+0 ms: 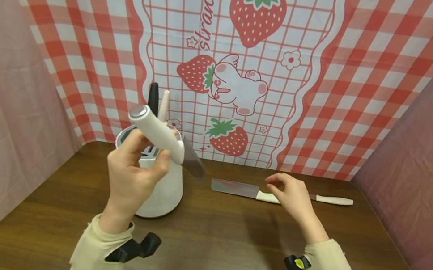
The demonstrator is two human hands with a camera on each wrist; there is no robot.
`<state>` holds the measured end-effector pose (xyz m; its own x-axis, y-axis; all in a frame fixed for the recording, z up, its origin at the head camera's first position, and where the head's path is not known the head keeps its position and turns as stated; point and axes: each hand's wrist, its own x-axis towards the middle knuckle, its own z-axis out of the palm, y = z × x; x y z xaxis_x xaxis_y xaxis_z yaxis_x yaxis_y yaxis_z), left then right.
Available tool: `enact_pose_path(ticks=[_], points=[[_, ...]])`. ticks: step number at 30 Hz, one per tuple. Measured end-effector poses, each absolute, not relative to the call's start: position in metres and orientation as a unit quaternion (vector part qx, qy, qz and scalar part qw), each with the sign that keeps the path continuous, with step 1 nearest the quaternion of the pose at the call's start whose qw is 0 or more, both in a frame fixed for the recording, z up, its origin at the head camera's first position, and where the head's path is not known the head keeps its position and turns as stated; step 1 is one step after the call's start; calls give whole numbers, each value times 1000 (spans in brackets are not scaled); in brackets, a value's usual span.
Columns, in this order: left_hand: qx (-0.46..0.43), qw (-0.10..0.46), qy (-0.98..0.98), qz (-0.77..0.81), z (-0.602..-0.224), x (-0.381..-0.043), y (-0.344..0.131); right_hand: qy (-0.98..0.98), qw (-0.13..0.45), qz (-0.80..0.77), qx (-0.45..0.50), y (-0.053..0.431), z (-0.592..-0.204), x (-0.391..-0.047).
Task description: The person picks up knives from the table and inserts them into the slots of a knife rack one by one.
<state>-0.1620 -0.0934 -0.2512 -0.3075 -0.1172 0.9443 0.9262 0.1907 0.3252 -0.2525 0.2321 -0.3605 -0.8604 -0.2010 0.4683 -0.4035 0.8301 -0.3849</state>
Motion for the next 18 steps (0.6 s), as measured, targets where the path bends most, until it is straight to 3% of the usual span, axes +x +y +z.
enact_pose_path(ticks=[18], points=[[-295,544,-539,-572,-244,-162,-109,-950,167,202,172,246,-386,-266]])
